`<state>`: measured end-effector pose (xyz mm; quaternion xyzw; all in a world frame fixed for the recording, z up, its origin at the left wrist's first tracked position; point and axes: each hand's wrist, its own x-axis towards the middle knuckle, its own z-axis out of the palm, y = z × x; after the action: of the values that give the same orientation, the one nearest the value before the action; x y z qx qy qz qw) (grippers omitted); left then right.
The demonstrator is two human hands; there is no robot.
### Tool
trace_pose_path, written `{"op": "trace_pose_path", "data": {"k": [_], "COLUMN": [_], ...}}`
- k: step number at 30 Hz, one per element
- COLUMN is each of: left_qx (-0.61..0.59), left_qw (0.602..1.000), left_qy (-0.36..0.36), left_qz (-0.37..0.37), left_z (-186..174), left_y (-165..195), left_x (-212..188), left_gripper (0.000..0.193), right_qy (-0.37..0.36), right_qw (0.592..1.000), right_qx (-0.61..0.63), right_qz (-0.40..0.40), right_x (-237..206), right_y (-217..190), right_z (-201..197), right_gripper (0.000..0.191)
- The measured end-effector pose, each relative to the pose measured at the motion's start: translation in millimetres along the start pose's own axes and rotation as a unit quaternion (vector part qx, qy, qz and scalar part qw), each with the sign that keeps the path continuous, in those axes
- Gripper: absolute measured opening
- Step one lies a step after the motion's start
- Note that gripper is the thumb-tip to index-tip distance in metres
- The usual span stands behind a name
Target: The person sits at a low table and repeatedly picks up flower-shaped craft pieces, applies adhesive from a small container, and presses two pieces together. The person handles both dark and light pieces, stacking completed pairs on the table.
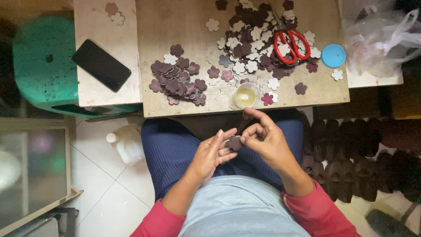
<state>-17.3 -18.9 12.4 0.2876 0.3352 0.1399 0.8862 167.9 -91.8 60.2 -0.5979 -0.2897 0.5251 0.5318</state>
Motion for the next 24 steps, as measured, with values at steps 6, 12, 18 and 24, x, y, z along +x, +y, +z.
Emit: {"op": "trace_pose_path", "data": {"k": [6,12,18,24], "left_qx": [0.012,0.015,0.008,0.007], "left_qw": [1.000,1.000,0.999,0.999], "left_qy": [0.007,0.006,0.013,0.018], "left_qz": [-0.001,0.022,0.044,0.040], "left_z": [1,-3,-4,-5], "left_y": [-2,-9,-14,-14], "left_x": [-1,3,7,7], "left_gripper": [0.066,0.066,0.061,0.058], "right_qy": [0.000,0.015,0.028,0.040], "right_qw": [0.999,1.000,1.000,0.999], "right_qx": [-0.038,-0.009,-0.004,-0.030], "right_qz": [0.010,0.002,-0.005,-0.022], "right_x": [5,6,8,9], "right_y": [5,15,21,25], "right_z": [2,2,3,5], "right_gripper": [0.075,0.075,0.075,0.075]}}
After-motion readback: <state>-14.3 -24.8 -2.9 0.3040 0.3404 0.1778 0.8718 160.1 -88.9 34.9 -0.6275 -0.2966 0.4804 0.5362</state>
